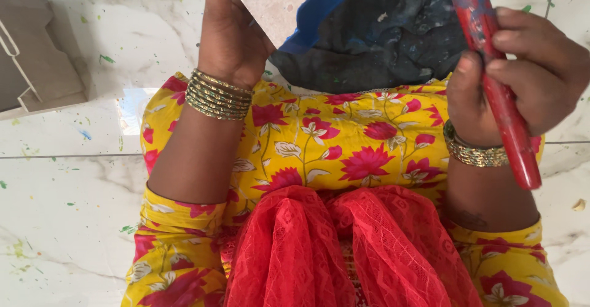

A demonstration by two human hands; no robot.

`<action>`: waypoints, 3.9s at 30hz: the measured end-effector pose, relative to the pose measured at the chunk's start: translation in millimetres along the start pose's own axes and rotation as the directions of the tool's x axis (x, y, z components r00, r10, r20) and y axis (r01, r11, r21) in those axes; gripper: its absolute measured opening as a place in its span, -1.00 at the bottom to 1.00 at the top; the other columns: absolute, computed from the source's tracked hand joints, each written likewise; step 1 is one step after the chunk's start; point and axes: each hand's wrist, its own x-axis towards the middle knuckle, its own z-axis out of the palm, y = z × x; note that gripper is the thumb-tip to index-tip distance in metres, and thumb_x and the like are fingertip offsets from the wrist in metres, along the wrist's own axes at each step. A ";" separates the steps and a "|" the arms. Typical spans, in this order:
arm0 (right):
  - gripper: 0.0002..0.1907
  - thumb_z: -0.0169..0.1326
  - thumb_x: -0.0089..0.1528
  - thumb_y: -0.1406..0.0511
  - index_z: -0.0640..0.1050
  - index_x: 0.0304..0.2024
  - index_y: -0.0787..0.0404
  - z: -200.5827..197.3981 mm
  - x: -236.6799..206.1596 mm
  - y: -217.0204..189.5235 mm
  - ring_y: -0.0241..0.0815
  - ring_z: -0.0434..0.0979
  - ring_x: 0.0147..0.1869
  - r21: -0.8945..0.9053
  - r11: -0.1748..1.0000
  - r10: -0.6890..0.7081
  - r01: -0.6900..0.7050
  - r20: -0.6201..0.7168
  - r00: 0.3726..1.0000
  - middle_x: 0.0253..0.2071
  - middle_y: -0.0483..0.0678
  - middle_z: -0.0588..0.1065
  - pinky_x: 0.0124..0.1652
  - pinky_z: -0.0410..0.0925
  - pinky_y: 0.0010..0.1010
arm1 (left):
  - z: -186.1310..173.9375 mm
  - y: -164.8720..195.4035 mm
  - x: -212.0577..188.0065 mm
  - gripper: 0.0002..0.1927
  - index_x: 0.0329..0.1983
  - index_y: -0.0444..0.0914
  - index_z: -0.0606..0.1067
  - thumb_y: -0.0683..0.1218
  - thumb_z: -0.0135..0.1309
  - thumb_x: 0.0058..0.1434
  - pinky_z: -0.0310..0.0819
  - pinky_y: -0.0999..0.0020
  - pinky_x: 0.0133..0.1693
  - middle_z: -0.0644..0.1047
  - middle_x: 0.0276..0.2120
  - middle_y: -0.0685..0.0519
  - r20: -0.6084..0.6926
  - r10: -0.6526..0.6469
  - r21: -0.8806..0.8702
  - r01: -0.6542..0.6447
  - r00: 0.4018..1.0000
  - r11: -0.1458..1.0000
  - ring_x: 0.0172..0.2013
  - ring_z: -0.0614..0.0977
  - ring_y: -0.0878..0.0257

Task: The person sits on the floor and paints unfinished wooden organizer pieces blue using a long-handled paintbrush, dipping the brush into an open paint can and applying paint to the edges and surfaces of each piece, with several already painted blue pieces stacked nearby.

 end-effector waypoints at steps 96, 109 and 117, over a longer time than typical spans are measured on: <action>-0.54 0.17 0.44 0.44 0.35 0.35 0.29 -159.8 5.2 126.0 -0.18 0.69 -0.19 0.123 0.813 0.454 -0.568 -0.746 0.487 0.10 0.15 0.57 -0.35 0.57 -0.47 | 19.9 8.1 17.5 0.00 0.42 -0.24 0.24 0.43 0.09 0.04 0.43 0.03 0.16 0.43 0.30 -0.12 -0.344 -0.049 0.028 0.062 0.938 0.998 0.23 0.51 0.02; -0.70 0.25 0.45 0.21 0.44 0.04 0.21 -75.8 23.5 122.0 -0.16 0.52 -0.13 0.927 0.243 0.953 -0.285 -0.175 0.247 -0.16 -0.05 0.47 -0.07 0.45 -0.33 | 11.9 8.2 27.2 -0.17 0.29 -0.26 0.39 0.38 0.06 0.13 0.42 0.06 0.15 0.54 0.14 -0.08 -0.428 -0.081 -0.003 0.089 0.900 0.996 0.14 0.56 0.04; -0.71 0.23 0.40 0.19 0.37 -0.08 0.12 -25.1 22.4 97.9 -0.14 0.52 -0.26 0.876 0.238 0.939 -0.419 -0.098 0.328 -0.26 -0.05 0.48 -0.30 0.39 -0.38 | 13.8 5.2 25.0 -0.19 0.28 -0.25 0.40 0.36 0.10 0.13 0.44 0.07 0.16 0.54 0.15 -0.12 -0.390 -0.055 -0.025 0.049 0.919 0.998 0.16 0.57 0.02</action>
